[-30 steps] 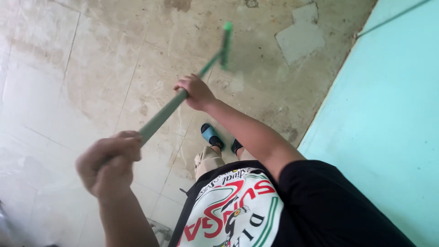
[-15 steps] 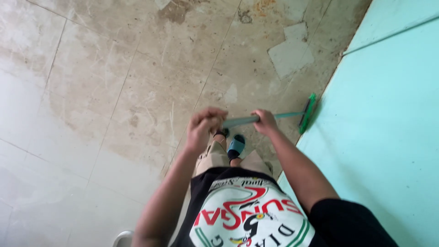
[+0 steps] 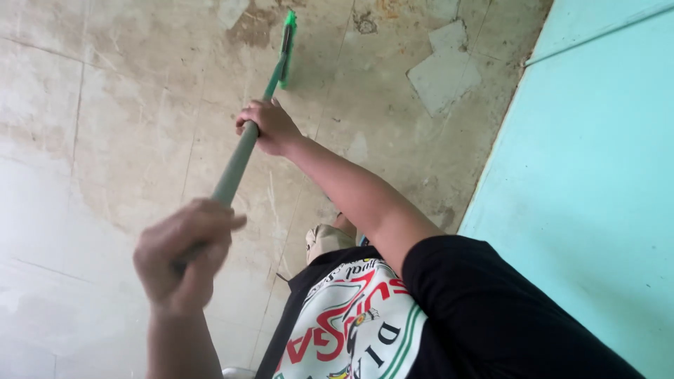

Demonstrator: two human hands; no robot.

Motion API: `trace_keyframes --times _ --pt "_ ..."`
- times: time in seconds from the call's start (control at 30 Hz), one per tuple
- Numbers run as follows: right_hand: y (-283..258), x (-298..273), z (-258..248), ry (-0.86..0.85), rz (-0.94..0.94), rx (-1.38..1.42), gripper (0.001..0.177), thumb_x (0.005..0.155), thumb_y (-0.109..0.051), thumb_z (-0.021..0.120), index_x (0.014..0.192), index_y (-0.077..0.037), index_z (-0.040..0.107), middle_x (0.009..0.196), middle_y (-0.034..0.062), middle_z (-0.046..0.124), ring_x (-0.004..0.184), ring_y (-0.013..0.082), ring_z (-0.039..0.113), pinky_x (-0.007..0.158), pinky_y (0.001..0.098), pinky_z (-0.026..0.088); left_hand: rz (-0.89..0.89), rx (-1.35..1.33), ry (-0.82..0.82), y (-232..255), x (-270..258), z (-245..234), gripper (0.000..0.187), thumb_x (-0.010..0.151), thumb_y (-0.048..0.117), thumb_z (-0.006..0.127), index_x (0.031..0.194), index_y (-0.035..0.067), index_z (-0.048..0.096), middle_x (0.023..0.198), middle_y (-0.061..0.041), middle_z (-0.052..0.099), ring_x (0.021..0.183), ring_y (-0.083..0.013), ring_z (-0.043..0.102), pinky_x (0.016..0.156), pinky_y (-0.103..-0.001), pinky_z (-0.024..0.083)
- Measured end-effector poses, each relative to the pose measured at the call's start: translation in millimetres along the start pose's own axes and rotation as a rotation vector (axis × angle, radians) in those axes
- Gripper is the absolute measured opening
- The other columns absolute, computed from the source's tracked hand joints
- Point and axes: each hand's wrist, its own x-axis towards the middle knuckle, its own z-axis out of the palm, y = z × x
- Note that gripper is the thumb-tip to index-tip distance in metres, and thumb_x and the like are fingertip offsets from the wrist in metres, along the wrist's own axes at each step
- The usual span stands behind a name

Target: The person sweeps a tiled floor using a green push broom, moving debris toward a corner and around a parked motorcycle. The person walks across the room while sweeping, covering multiple areas of the floor.

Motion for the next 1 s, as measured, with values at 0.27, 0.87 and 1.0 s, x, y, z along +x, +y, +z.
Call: trace_keyframes --times 0.27,0.87,1.0 --pt "44.8 -81.2 -87.0 -0.062 0.052 -0.224 0.009 0.090 -0.012 0.064 0.091 -0.017 0.071 0.085 0.0018 0.069 0.091 0.0259 0.065 0.104 0.0494 0.043 -0.025 -0.458 0.255 -97.1 -3.5 -13.4 0.027 0.087 0.005 0.045 0.099 -0.007 0.066 0.074 -0.013 0.062 0.065 -0.0198 0.063 0.069 -0.036 0.060" --pt "179.4 -15.1 -183.1 -0.212 0.328 0.009 0.018 0.094 -0.021 0.054 0.094 -0.021 0.072 0.098 0.0035 0.072 0.110 0.0315 0.066 0.104 0.0501 0.047 -0.484 -0.285 0.399 -82.9 198.3 110.5 0.036 0.082 0.007 0.046 0.104 -0.006 0.071 0.064 -0.008 0.053 0.059 -0.0148 0.051 0.056 -0.029 0.042" --pt "121.7 61.6 -170.2 -0.215 0.161 0.188 0.018 0.098 -0.031 0.058 0.102 -0.022 0.072 0.117 0.0083 0.070 0.130 0.0379 0.056 0.119 0.0612 0.036 -0.235 -0.077 0.412 -23.4 207.5 121.7 0.036 0.069 0.002 0.050 0.093 -0.011 0.073 0.052 -0.006 0.050 0.046 -0.0144 0.048 0.048 -0.030 0.041"
